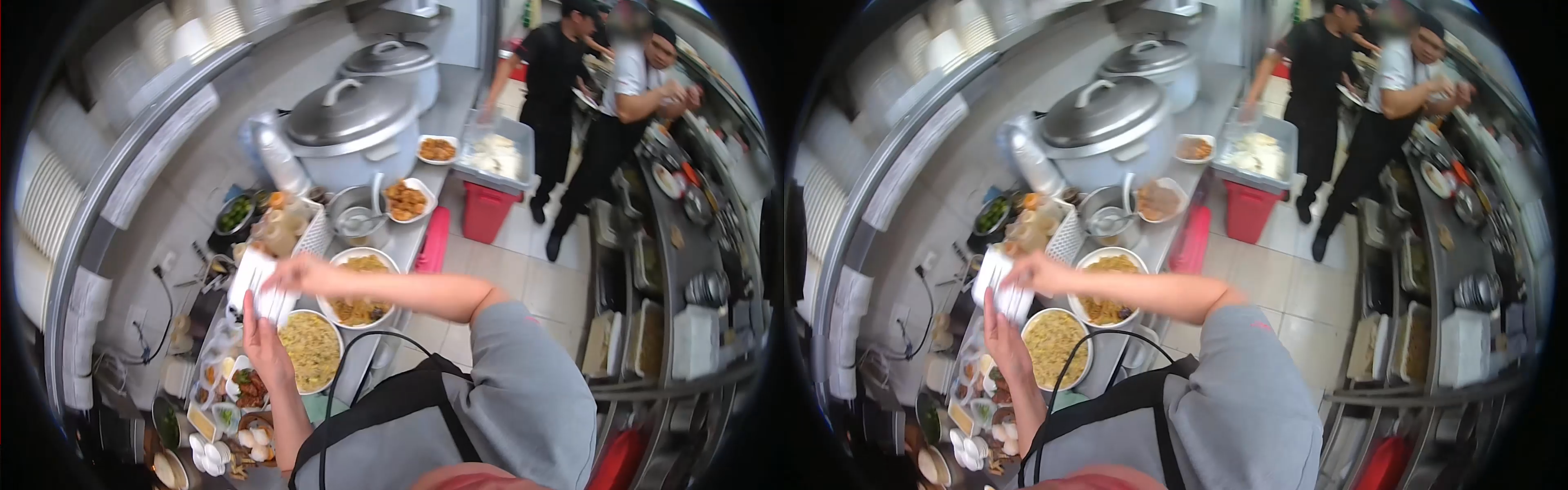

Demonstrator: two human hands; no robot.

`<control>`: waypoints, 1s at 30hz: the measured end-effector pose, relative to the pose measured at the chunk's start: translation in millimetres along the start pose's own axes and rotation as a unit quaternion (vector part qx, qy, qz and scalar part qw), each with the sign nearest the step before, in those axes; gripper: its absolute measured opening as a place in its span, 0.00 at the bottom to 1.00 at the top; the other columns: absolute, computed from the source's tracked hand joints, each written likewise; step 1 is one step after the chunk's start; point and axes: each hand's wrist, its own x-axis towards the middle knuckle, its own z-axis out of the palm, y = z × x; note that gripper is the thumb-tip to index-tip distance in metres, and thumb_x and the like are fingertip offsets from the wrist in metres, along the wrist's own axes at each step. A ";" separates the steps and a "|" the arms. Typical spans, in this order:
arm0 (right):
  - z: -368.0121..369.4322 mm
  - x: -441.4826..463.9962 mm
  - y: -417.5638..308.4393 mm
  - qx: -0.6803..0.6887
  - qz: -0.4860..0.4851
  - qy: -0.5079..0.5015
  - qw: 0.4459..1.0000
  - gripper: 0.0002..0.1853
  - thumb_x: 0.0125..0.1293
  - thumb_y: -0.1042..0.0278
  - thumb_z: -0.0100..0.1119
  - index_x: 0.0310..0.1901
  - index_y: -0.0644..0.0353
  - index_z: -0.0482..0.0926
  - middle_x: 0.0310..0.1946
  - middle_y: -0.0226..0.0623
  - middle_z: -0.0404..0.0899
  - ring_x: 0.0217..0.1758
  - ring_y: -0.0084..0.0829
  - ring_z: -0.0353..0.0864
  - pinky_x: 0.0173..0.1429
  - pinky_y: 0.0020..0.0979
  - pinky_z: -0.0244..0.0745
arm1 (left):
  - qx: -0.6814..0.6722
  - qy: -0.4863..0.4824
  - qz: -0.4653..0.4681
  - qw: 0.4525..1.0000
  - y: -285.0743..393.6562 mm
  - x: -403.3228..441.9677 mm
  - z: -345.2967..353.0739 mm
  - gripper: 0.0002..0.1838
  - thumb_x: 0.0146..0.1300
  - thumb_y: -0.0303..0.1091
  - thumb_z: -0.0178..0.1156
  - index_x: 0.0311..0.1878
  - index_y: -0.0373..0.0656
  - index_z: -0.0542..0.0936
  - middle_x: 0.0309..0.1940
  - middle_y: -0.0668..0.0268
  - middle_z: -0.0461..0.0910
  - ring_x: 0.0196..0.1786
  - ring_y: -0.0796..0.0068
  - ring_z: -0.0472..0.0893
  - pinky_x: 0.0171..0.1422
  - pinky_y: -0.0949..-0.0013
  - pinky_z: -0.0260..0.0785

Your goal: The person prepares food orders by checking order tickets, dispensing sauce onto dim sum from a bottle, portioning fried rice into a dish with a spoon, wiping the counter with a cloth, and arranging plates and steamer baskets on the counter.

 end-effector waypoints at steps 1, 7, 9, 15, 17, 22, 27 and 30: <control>-36.3 -3.7 4.4 -0.072 -0.036 0.065 0.995 0.13 0.54 0.75 0.53 0.42 0.56 0.79 0.32 0.35 0.78 0.36 0.25 0.74 0.44 0.28 0.69 | 0.045 -0.025 -0.022 0.998 4.3 -1.4 11.5 0.25 0.61 0.27 0.47 0.61 0.35 0.58 0.62 0.61 0.58 0.59 0.68 0.64 0.57 0.69 0.60; -406.1 -138.9 -37.1 -0.580 0.148 0.639 0.484 0.23 0.48 0.63 0.54 0.46 0.66 0.69 0.44 0.47 0.69 0.49 0.43 0.68 0.54 0.48 0.57 | 0.185 -0.068 0.130 0.972 55.4 -3.5 -13.2 0.20 0.57 0.29 0.50 0.55 0.43 0.69 0.63 0.60 0.56 0.56 0.68 0.66 0.53 0.67 0.64; -450.0 -228.1 -118.4 -0.627 0.215 0.735 0.145 0.32 0.50 0.59 0.50 0.56 0.68 0.58 0.57 0.49 0.56 0.62 0.48 0.54 0.62 0.58 0.43 | 0.183 -0.035 0.165 0.969 76.3 -5.4 -22.9 0.18 0.58 0.32 0.50 0.53 0.41 0.70 0.62 0.55 0.56 0.57 0.67 0.65 0.53 0.67 0.63; -377.5 -327.5 -284.8 -0.600 0.012 0.800 0.000 0.36 0.52 0.61 0.48 0.60 0.71 0.51 0.65 0.56 0.36 0.68 0.55 0.34 0.58 0.68 0.24 | 0.216 -0.049 0.161 0.962 70.5 -32.9 -38.5 0.17 0.58 0.32 0.50 0.51 0.38 0.70 0.61 0.54 0.58 0.57 0.66 0.66 0.52 0.68 0.63; -367.7 -333.0 -306.0 -0.673 0.018 0.740 -0.004 0.34 0.53 0.60 0.48 0.60 0.68 0.53 0.66 0.54 0.36 0.68 0.57 0.34 0.57 0.71 0.23 | 0.224 -0.051 0.109 0.967 55.2 -40.8 -45.6 0.16 0.59 0.34 0.51 0.49 0.37 0.72 0.59 0.54 0.59 0.56 0.67 0.67 0.50 0.70 0.65; -382.6 -334.3 -344.6 -0.761 0.071 0.633 -0.126 0.24 0.53 0.59 0.44 0.48 0.67 0.69 0.63 0.50 0.47 0.65 0.63 0.40 0.51 0.77 0.27 | 0.260 -0.044 0.033 0.964 35.0 -54.3 -58.7 0.14 0.59 0.32 0.52 0.46 0.35 0.73 0.57 0.54 0.62 0.54 0.70 0.68 0.47 0.72 0.67; -395.7 -281.6 -368.0 -0.803 -0.093 0.585 -0.073 0.27 0.52 0.57 0.43 0.52 0.64 0.66 0.62 0.47 0.52 0.63 0.64 0.45 0.51 0.77 0.32 | 0.215 0.004 -0.045 0.975 17.7 -62.1 -79.4 0.13 0.58 0.29 0.51 0.45 0.35 0.73 0.55 0.55 0.65 0.48 0.72 0.71 0.45 0.73 0.68; -418.0 -259.0 -365.7 -0.788 0.055 0.583 -0.190 0.26 0.55 0.55 0.40 0.52 0.60 0.68 0.61 0.45 0.53 0.63 0.63 0.46 0.52 0.75 0.34 | 0.208 0.026 -0.056 0.976 12.4 -66.2 -82.6 0.12 0.57 0.27 0.51 0.44 0.35 0.73 0.54 0.56 0.66 0.47 0.71 0.72 0.45 0.73 0.68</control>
